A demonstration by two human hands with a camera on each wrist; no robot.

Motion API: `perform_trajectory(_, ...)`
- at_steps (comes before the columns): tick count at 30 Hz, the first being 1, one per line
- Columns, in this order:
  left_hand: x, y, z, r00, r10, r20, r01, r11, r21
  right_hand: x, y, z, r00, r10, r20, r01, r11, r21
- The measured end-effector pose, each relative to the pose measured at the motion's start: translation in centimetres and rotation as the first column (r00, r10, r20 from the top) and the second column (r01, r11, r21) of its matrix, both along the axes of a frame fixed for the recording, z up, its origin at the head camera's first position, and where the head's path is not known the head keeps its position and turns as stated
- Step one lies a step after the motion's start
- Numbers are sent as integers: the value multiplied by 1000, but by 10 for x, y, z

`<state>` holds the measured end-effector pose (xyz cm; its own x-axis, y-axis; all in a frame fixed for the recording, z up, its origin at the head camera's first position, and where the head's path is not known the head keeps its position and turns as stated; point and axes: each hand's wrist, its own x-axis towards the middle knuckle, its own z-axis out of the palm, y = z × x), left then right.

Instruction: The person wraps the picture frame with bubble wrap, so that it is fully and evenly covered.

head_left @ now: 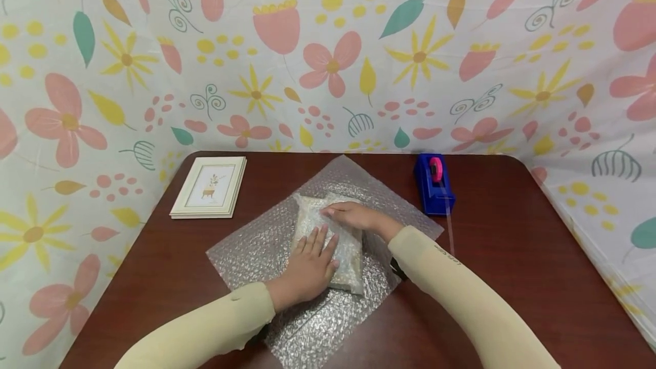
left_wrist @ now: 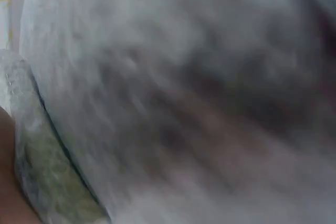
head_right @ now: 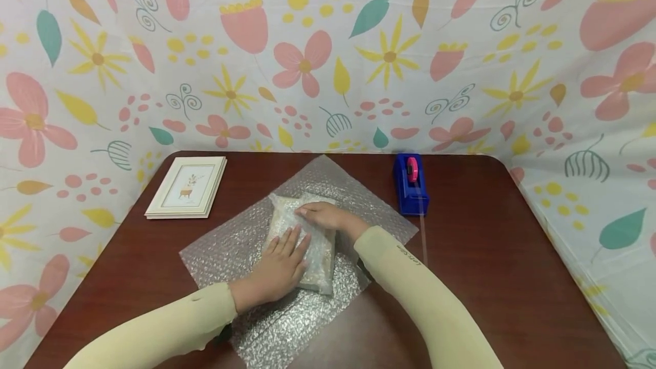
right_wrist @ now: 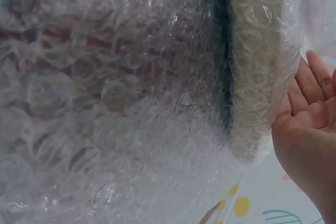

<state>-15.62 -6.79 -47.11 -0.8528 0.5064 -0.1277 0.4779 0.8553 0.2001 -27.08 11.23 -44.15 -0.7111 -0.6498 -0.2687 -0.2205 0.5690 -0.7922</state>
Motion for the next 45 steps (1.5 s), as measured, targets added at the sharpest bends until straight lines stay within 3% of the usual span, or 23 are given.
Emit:
perform_trajectory(5, -2, 5, -2, 1000, 8, 0, -8, 1000, -10, -1, -2, 1, 1000, 10, -7, -10, 999, 36)
perform_trajectory(10, -5, 6, -7, 1000, -9, -1, 9, 1000, -15, -3, -3, 3, 999, -51, -18, 52, 998, 45)
perform_trajectory(19, -7, 5, -6, 1000, -3, 17, 3, 1000, 28, -21, -43, 12, 969, -99, -228, 137, 978, 157)
perform_trajectory(26, 0, 3, 3, 997, -1, 75, -3, 998, 55, -33, -75, 11, 964, -127, -234, 184, 953, 242)
perform_trajectory(33, -2, 1, 7, 996, 5, 91, -9, 999, 42, -44, -86, 9, 956, -167, -240, 212, 960, 180)
perform_trajectory(39, -4, 2, 6, 996, 2, 88, 1, 1000, -28, -51, -89, 7, 964, -212, -159, 239, 955, 174)
perform_trajectory(45, -6, 4, 3, 996, -1, 85, 4, 999, -32, -55, -87, 10, 965, -227, -127, 246, 956, 162)
